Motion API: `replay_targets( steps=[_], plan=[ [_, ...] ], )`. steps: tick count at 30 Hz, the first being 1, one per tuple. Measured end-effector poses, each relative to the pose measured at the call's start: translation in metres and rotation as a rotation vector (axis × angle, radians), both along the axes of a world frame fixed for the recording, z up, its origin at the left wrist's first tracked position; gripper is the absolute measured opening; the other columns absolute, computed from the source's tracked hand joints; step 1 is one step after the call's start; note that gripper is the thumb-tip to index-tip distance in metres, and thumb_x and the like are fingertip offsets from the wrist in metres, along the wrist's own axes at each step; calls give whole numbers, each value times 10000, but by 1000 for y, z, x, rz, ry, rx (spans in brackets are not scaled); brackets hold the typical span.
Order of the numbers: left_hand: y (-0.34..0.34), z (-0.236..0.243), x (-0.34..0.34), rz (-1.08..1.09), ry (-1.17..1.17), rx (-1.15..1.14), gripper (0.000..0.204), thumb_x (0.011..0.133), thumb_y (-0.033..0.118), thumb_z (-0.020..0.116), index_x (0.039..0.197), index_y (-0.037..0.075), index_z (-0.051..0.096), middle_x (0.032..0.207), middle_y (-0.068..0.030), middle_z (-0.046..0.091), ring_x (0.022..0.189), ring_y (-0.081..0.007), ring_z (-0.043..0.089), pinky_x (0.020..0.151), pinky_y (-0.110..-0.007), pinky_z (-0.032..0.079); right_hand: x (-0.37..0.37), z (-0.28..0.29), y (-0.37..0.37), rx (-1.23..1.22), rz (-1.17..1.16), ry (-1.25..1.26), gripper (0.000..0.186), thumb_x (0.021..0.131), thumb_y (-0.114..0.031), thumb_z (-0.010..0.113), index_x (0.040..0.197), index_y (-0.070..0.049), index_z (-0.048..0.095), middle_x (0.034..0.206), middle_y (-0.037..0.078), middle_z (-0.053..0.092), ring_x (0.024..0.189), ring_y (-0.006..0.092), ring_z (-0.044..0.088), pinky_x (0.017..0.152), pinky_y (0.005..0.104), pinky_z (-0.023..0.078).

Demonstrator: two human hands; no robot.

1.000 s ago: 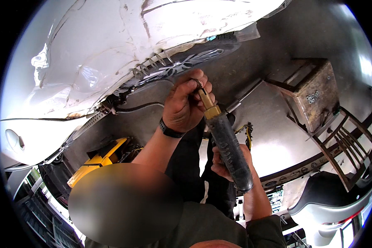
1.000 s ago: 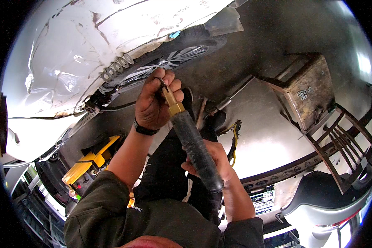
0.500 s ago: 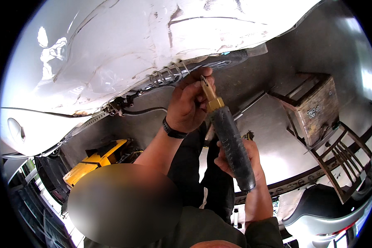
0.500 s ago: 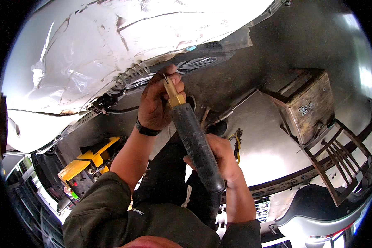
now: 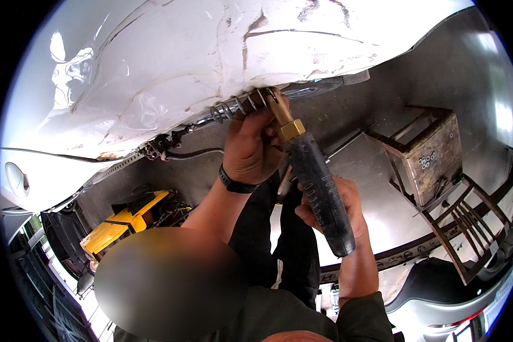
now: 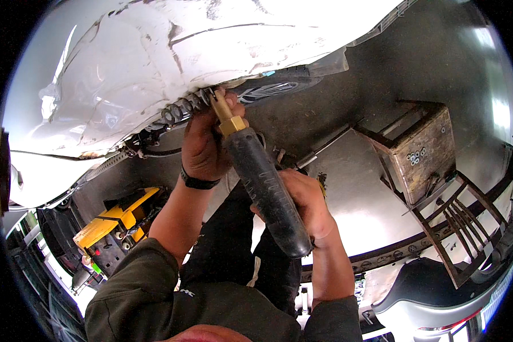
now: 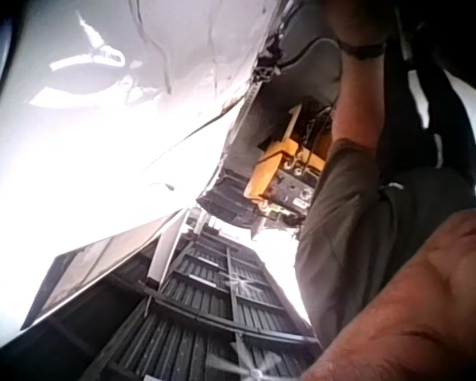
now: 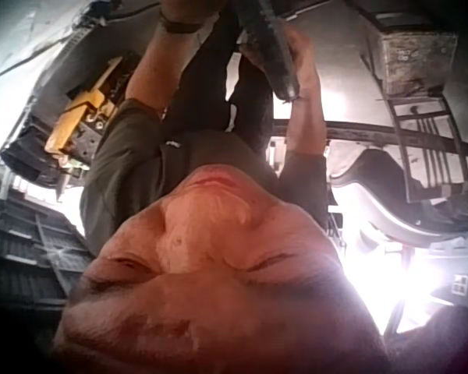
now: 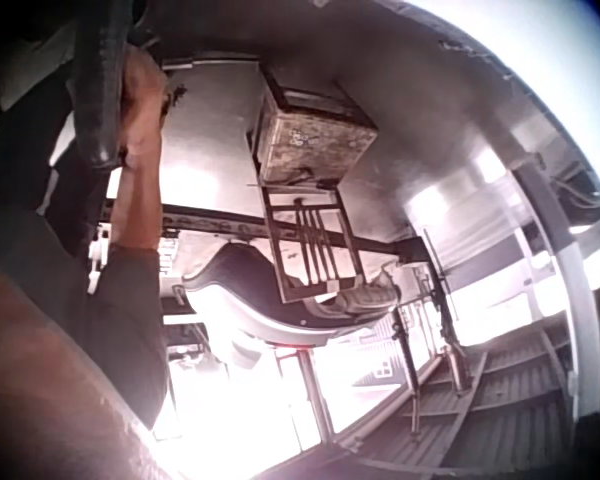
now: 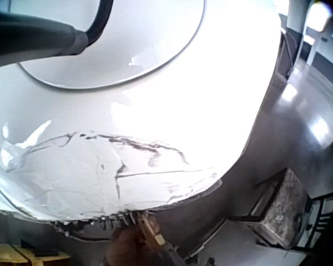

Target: The person uses a slide hammer and a spot welder to pull dents from a white car door, then grinds the area.

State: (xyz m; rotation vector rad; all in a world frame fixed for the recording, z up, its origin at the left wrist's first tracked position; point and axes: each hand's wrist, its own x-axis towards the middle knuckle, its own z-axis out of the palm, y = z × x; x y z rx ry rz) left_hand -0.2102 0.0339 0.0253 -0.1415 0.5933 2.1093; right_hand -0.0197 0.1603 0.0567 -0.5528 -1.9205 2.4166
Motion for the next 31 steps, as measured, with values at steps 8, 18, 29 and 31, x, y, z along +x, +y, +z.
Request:
replay_targets(
  steps=[8,18,29,31],
  plan=[
    [1,-2,-5,-19,61,110,241,1002,95,523,1241,106,551,1121,-44,557,935,-175,563,801,-342,540,-3,-5,3,59,19,52,378,716,-140,907,1050,-65,746,943,68,762,853,227,730,788,352,541],
    [6,-3,-5,-61,46,211,201,1048,148,506,1239,109,554,1133,-37,557,877,-148,539,751,-321,517,-1,-6,1,165,20,89,313,753,-97,840,1039,-44,725,888,72,711,785,193,691,710,307,518],
    [-14,-27,22,-79,-115,91,297,1056,241,565,1317,101,579,1194,-65,589,989,-180,576,855,-370,557,3,-7,2,90,27,128,355,790,-172,844,1104,-44,740,987,121,759,888,264,734,797,358,549],
    [-21,-40,30,-128,99,-137,398,1033,264,614,1387,109,520,1298,-77,561,1083,-220,581,895,-379,556,18,-11,0,143,43,183,388,805,-212,849,1137,-49,736,1054,115,767,931,284,740,857,377,548]
  ],
)
